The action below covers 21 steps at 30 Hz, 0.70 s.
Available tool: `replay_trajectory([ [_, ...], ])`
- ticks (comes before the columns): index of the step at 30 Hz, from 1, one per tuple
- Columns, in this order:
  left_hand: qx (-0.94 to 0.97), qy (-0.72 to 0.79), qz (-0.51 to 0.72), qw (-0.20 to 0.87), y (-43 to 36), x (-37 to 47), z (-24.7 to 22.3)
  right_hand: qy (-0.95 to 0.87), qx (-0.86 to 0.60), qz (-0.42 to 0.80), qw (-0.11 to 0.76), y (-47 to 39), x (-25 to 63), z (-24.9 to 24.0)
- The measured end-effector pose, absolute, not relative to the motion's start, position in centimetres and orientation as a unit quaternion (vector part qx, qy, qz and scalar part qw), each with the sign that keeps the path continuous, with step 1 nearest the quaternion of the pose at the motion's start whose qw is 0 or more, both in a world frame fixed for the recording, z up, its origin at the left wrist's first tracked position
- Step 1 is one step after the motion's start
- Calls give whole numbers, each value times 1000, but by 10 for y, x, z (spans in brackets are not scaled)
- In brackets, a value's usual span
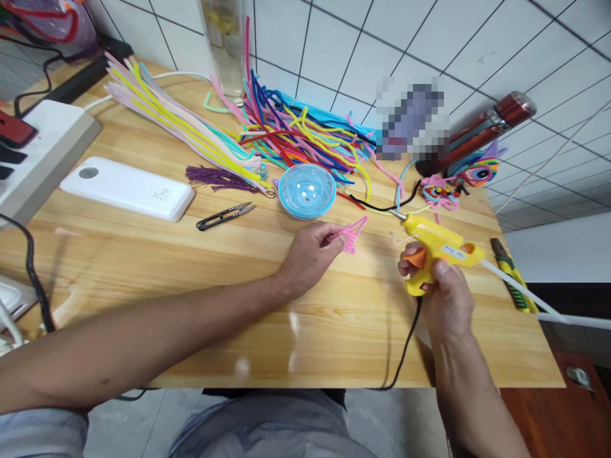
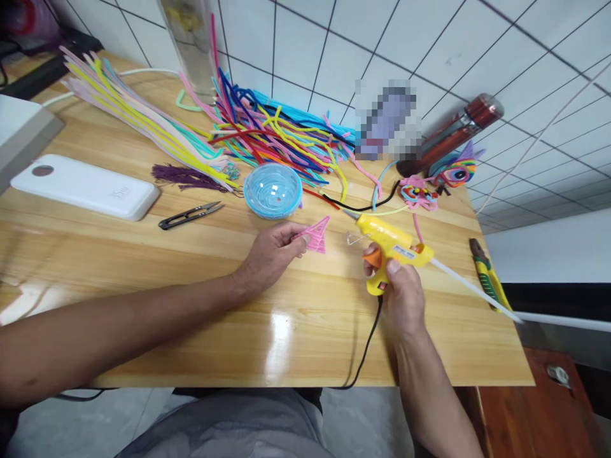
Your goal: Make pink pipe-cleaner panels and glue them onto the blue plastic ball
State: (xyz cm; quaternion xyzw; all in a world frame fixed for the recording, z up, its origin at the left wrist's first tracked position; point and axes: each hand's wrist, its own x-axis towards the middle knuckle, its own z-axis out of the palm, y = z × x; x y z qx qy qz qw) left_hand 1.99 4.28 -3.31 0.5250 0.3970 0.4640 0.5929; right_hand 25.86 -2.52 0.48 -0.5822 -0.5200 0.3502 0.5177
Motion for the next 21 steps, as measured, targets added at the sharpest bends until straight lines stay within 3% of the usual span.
replay_trajectory([
  [7,517,402,466,595,43,20,-34,-360,-631,470,502,1,280,-4],
  [15,517,397,469,595,42,21,-33,-323,-598,614,401,-2,296,8],
  [21,526,402,466,587,43,20,-34,-305,-675,591,320,-24,295,9],
])
